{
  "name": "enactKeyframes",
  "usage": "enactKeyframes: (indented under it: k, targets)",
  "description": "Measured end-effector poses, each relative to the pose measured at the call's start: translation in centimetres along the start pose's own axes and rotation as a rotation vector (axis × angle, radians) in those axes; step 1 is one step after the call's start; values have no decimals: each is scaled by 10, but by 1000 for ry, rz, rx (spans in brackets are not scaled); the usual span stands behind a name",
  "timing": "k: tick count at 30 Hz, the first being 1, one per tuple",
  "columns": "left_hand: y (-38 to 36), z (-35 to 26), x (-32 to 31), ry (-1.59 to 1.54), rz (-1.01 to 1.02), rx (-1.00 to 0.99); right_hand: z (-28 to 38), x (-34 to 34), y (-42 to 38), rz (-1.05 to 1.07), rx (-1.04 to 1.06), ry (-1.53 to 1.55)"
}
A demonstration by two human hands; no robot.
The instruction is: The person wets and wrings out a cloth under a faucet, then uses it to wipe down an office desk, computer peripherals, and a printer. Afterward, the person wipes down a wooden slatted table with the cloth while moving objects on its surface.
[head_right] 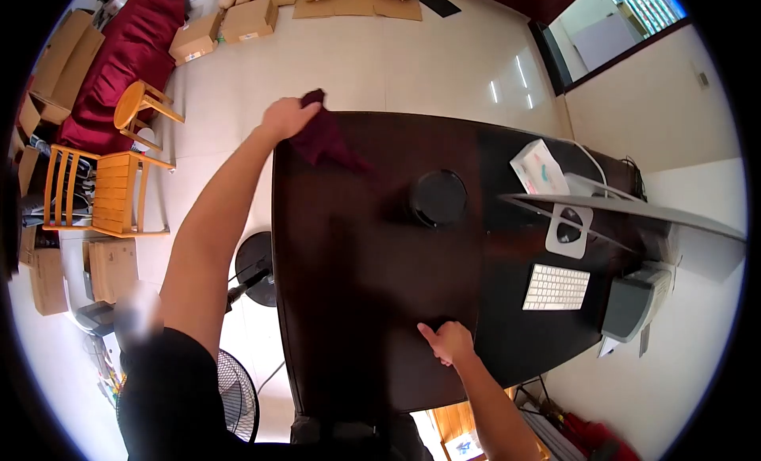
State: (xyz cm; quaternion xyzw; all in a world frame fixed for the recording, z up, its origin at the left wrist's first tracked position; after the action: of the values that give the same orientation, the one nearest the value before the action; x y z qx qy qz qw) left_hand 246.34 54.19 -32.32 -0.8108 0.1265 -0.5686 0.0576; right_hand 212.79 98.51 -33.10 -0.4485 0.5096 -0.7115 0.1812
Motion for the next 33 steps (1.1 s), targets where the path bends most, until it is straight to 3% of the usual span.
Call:
enactKeyframes:
  k: [2, 4, 6, 7, 9, 11, 12, 15, 18, 19, 21, 22, 24, 26, 28, 30, 32, 33]
  targets:
    - [-16, 46, 6, -101, -107, 251, 6, 3, -1, 14, 15, 21]
    - [-44, 97, -29, -608, -151, 475, 9, 2, -4, 52, 38, -5]
    - [-89, 108, -104, -1305, -83, 460, 10, 4, -3, 20, 75, -50]
    - [-116, 64, -88, -1159, -84, 136, 10, 4, -5, 28, 77, -30]
    - [-197, 18, -79, -1273, -13, 179, 10, 2, -6, 30, 74, -3]
    - [-273, 33, -122, -1455, 80, 652, 13, 6, -6, 20, 76, -6]
    - [-303, 50, -146, -1396, 93, 745, 14, 6, -9, 5, 101, 10]
    - [-365, 50, -171, -1601, 66, 686, 14, 7, -12, -30, 163, 51]
    - [-415, 85, -215, -1682, 17, 677, 18, 6, -15, -76, 252, 87]
    - [-442, 74, -211, -1686, 22, 754, 13, 6, -15, -101, 273, 98]
    - [-498, 101, -239, -1500, -33, 774, 1, -5, -14, -166, 379, 184]
    - [-520, 85, -240, -1601, 41, 671, -2, -4, -15, -249, 469, 254]
    - [-577, 60, -226, -1433, 52, 795, -18, -13, -44, -749, 754, 277]
    - [-621, 52, -238, -1539, -7, 735, -59, -58, -68, -404, 738, 643]
    - [-641, 10, -222, -1579, -149, 581, -109, -103, -96, -510, 763, 586]
    - [-672, 11, -242, -1455, -380, 861, -167, -169, -111, -348, 560, 573]
    - [-709, 15, -277, -1194, -599, 1246, -216, -228, -122, -436, 623, 608]
    - [-704, 13, -296, -955, -419, 1080, -240, -245, -132, -456, 564, 593]
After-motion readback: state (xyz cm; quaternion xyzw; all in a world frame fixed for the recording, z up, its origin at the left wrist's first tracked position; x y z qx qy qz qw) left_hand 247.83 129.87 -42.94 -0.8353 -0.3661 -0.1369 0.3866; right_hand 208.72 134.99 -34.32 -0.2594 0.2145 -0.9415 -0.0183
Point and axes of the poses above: each hand's wrist, its own y-axis towards the middle knuckle, its own x-axis out of the back of the hand, z = x × y, the point moved 9 cm from there along y, towards the middle knuckle, and after that the axes turned 2 degrees about y, right-handed, at the moved point
